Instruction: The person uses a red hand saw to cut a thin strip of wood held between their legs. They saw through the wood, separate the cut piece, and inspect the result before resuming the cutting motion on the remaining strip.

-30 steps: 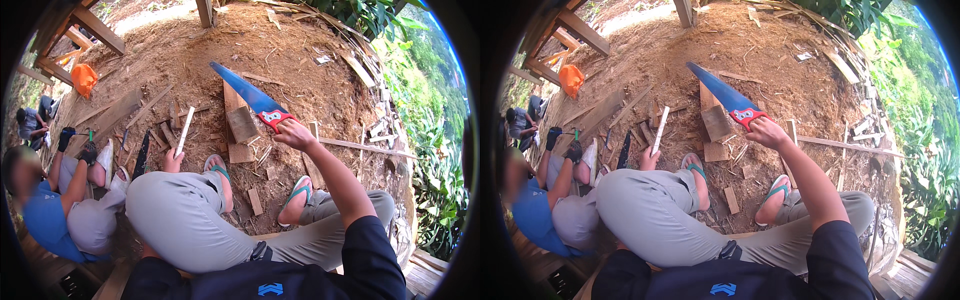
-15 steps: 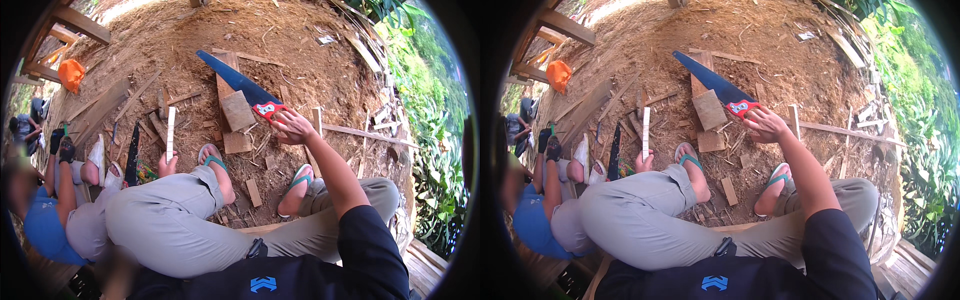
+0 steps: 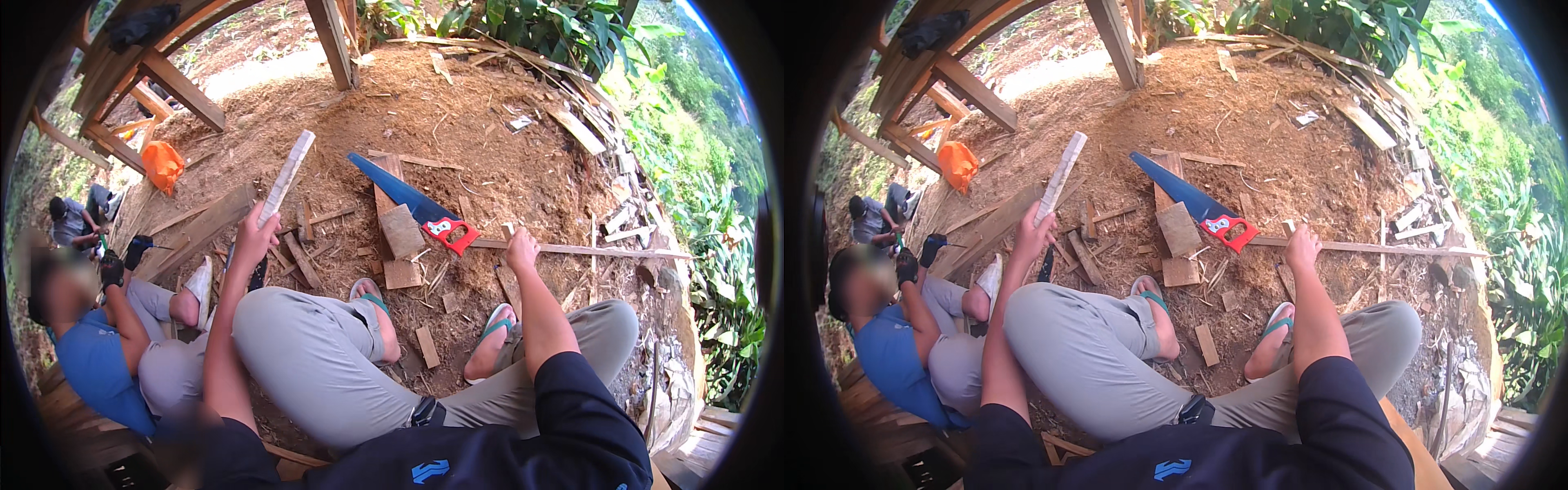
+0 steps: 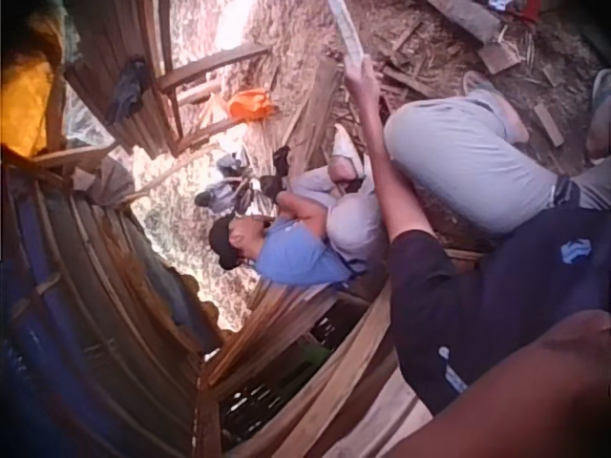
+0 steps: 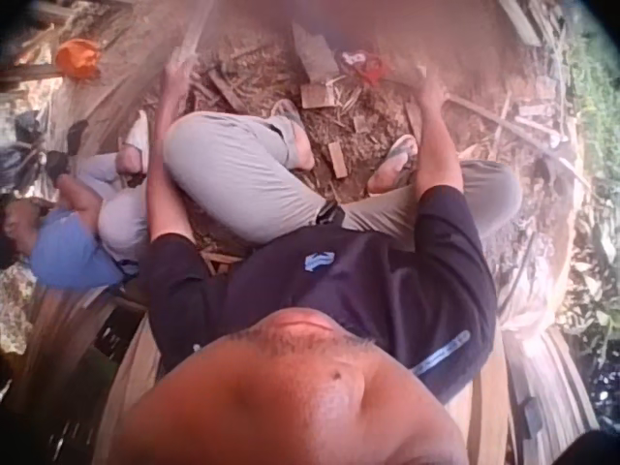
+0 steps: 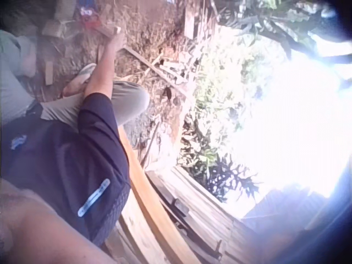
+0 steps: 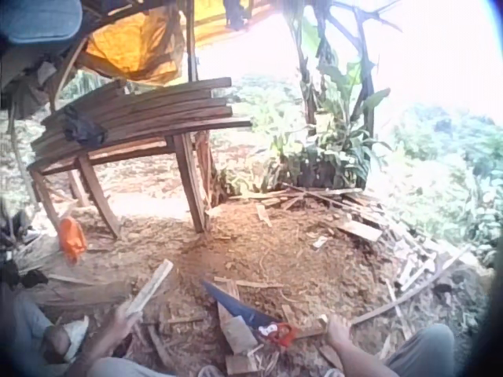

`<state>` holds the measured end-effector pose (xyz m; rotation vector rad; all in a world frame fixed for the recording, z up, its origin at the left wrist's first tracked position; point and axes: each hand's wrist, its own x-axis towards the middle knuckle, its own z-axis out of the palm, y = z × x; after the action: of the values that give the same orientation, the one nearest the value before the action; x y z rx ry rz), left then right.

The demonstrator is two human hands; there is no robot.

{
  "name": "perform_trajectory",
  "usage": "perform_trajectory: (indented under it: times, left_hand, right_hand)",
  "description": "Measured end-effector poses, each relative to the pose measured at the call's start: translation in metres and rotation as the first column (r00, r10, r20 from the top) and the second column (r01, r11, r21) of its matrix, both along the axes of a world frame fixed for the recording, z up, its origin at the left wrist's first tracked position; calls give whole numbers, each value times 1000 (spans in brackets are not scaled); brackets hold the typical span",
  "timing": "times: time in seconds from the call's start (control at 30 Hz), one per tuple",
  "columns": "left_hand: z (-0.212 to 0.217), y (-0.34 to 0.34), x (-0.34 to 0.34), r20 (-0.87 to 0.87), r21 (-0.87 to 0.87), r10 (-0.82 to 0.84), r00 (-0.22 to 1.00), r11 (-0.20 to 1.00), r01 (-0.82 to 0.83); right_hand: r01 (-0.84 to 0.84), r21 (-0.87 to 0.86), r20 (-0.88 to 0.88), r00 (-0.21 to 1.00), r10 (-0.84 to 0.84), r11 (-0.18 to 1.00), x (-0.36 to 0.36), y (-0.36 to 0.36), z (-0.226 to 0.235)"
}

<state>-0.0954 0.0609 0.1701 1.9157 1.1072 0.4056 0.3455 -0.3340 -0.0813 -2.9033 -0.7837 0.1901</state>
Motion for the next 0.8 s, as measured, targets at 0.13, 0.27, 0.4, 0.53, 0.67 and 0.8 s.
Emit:
perform_trajectory:
  times: [0.13,0.27,0.4,0.53,0.67,0.8]
  left_hand:
    - [76,16,32,32,128,-67,997,990,62]
    - [123,5,70,-207,276,-86,975,951,142]
    - [155,-11,121,-106,253,-230,967,935,250]
    - [171,-42,174,-33,187,-305,952,933,306]
    - [157,-80,210,36,180,-429,903,891,416]
    - [138,-129,231,157,109,-511,845,860,499]
  right_hand:
    - [-6,303,-76,997,30,953,-16,9,21]
    - [64,640,-41,998,-49,766,-10,65,104]
    - [-7,823,-87,987,137,568,28,117,241]
    - [287,898,-422,774,472,334,22,137,343]
    - [399,906,-393,675,624,139,-22,142,371]
    - [583,812,-407,582,704,-13,-34,131,356]
